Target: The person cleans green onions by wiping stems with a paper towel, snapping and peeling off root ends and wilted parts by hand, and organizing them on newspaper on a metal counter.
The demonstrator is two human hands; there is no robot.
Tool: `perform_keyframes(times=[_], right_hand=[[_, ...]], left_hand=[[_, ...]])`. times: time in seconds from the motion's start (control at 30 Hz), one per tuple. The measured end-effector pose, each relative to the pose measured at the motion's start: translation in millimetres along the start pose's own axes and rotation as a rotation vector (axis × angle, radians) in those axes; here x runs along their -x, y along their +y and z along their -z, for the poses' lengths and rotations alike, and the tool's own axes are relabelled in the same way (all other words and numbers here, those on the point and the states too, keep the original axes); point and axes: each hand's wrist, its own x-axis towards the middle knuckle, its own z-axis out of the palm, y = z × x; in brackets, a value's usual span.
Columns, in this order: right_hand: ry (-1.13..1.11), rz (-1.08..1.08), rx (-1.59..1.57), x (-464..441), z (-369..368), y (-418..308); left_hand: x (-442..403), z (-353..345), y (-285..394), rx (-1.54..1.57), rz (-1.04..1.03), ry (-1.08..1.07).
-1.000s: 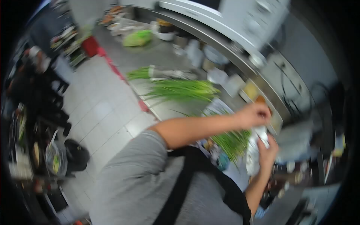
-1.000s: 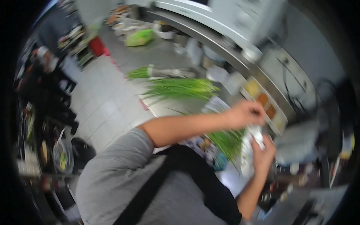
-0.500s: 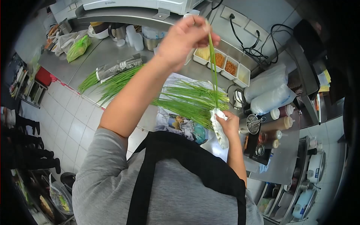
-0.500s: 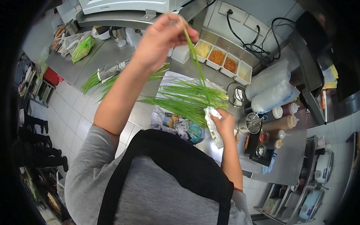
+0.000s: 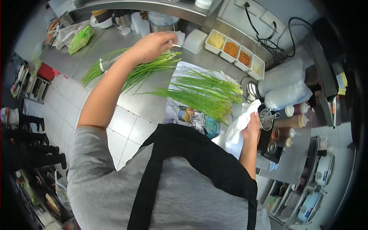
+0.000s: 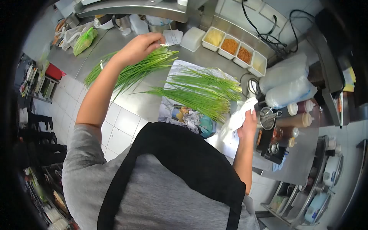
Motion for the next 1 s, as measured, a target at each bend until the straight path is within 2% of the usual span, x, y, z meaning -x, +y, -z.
perform_keyframes(times=[0.03, 0.1, 0.17, 0.23, 0.27, 0.33, 0.37, 0.43, 0.5, 0.57, 0.67, 0.77, 0.9, 1.0], right_hand=[[-0.011, -0.074, -0.098, -3, 10, 8], [0.005, -0.185, -0.273, 11, 18, 7], [-0.364, -0.222, -0.438, 14, 20, 10], [-0.376, -0.233, -0.43, 24, 13, 6], [-0.425, -0.228, -0.499, 26, 7, 4], [-0.53, -0.224, -0.633, 33, -1, -2], [-0.47, -0.183, -0.58, 38, -2, -8], [-0.393, -0.113, -0.508, 45, 3, -15], [-0.375, -0.097, -0.499, 39, 35, -10], [-0.381, -0.052, -0.557, 41, 49, -16], [-0.238, -0.072, -0.44, 48, 68, -22], [-0.22, -0.112, -0.443, 49, 75, -22], [-0.133, -0.145, -0.405, 53, 84, -15], [-0.111, -0.152, -0.401, 54, 92, -10]], left_hand=[[-1, -26, -31, -0.024, 0.019, 0.012], [14, -78, -71, -0.295, 0.019, 0.103], [-1, -106, -68, -0.311, -0.002, 0.122], [-11, -112, -38, -0.088, -0.028, 0.039], [-19, -110, -13, -0.114, 0.23, -0.192], [-26, -136, 1, -0.128, 0.064, -0.129], [-27, -149, 6, -0.136, -0.014, -0.097], [-26, -169, 26, -0.212, -0.274, 0.185], [-25, -181, 53, -0.137, -0.249, 0.119], [-28, -176, 82, 0.082, 0.065, -0.293], [-24, -219, 77, 0.184, -0.442, 0.015], [-18, -225, 102, 0.245, -0.285, -0.285], [-11, -232, 107, -0.014, -0.258, -0.242], [-12, -237, 95, -0.088, -0.159, 0.071]])
